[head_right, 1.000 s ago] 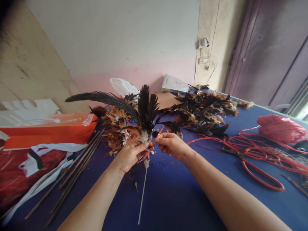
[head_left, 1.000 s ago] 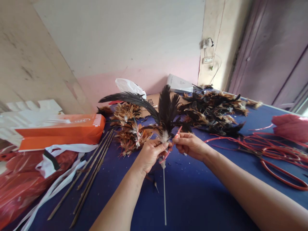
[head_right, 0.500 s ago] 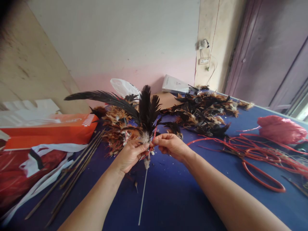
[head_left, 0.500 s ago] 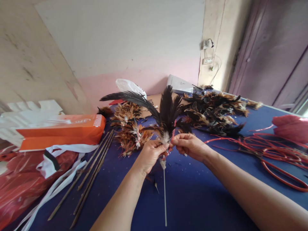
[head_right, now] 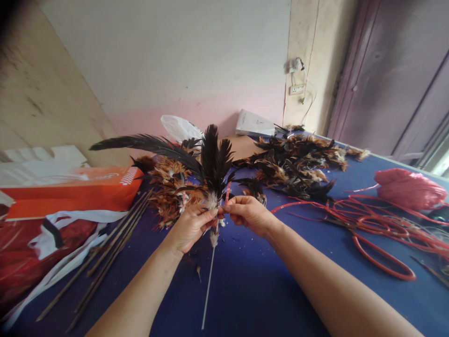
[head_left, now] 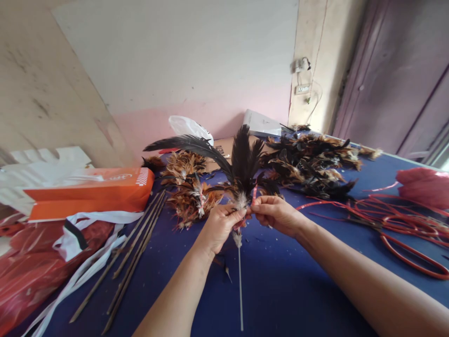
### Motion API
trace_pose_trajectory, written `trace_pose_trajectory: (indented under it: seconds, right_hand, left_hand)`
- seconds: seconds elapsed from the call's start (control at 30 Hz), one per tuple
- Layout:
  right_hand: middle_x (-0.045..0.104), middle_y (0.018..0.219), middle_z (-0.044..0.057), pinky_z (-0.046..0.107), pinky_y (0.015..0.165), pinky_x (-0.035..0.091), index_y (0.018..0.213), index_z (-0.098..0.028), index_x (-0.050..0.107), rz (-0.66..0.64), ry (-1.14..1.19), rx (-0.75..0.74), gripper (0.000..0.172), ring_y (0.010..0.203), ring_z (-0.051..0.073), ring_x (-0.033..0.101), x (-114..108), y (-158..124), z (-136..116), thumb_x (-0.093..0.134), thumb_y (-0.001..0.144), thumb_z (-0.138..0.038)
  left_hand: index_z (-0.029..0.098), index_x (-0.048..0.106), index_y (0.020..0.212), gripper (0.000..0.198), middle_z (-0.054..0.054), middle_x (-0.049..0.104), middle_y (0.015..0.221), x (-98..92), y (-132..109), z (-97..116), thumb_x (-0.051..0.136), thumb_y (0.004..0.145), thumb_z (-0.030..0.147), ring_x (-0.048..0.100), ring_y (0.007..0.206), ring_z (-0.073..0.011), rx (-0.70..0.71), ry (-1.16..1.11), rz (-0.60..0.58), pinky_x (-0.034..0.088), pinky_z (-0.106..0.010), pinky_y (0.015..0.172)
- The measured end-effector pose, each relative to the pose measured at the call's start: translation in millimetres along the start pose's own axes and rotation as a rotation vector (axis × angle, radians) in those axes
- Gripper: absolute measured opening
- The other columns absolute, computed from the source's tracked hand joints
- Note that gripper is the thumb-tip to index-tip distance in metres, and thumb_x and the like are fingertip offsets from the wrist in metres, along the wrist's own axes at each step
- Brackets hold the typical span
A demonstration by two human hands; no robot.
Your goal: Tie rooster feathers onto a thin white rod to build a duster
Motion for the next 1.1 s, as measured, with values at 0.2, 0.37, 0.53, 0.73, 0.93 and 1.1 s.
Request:
trace_pose_trajectory:
  seconds: [0.2,0.37,0.53,0.73,0.93,1.1]
  right_hand:
    - [0.059,0.061,-0.001,0.018,0.043,0.028,0.067,-0.014,0.058,-0.035,0.054,0.008,0.019,0.044,0.004,0.042,1.8,-1.9,-1.1,0.071,0.062,-0.027]
    - [0.061,0.064,-0.001,0.018,0.043,0.027,0.069,-0.015,0.056,-0.03,0.061,-0.011,0.021,0.044,0.004,0.042,5.1,-2.6,-1.9,0.073,0.06,-0.024]
    - [0.058,0.058,-0.001,0.019,0.042,0.026,0.064,-0.015,0.055,-0.013,0.046,-0.019,0.022,0.044,0.004,0.041,3.5,-1.8,-1.1,0.073,0.06,-0.026]
    - [0.05,0.049,-0.004,0.019,0.043,0.026,0.065,-0.016,0.055,-0.053,0.066,-0.017,0.021,0.043,0.005,0.04,4.3,-3.1,-3.0,0.072,0.061,-0.027]
    - [0.061,0.064,0.0,0.019,0.042,0.024,0.068,-0.016,0.056,-0.037,0.074,-0.053,0.021,0.044,0.004,0.039,5.7,-3.0,-4.4,0.072,0.061,-0.028]
    - [0.059,0.057,-0.001,0.019,0.042,0.025,0.062,-0.015,0.057,-0.019,0.038,-0.054,0.02,0.043,0.004,0.039,4.4,-2.1,-3.5,0.072,0.061,-0.029]
  left_hand:
    - [0.014,0.069,0.075,0.017,-0.005,0.066,0.072,3.2,-1.1,2.0,0.068,0.066,0.027,0.057,0.065,-0.0105,-0.023,-0.099,0.006,0.045,-0.02,0.057]
    - [0.014,0.069,0.075,0.016,-0.005,0.066,0.072,3.0,-0.6,0.4,0.069,0.065,0.026,0.058,0.066,-0.0104,-0.038,-0.132,0.022,0.045,-0.019,0.058]
    - [0.013,0.069,0.075,0.015,-0.005,0.066,0.073,2.9,0.1,-2.1,0.069,0.065,0.025,0.058,0.066,-0.0097,-0.055,-0.173,0.03,0.045,-0.019,0.059]
    - [0.013,0.069,0.074,0.014,-0.005,0.067,0.074,4.5,0.1,0.4,0.069,0.065,0.023,0.057,0.063,-0.0095,-0.056,-0.23,0.038,0.044,-0.018,0.057]
    - [0.013,0.069,0.075,0.013,-0.007,0.068,0.076,6.3,-0.4,-0.6,0.068,0.066,0.022,0.058,0.065,-0.0103,-0.077,-0.252,0.024,0.044,-0.018,0.056]
    - [0.013,0.069,0.076,0.014,-0.006,0.067,0.074,9.4,-1.1,0.4,0.069,0.065,0.022,0.059,0.066,-0.0097,-0.085,-0.243,-0.008,0.043,-0.017,0.055]
Point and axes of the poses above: each hand's wrist, its own y-axis towards the middle knuckle, its own x-axis out of the palm, z = x × y, the point moved 4 cm from there along y, towards the middle knuckle
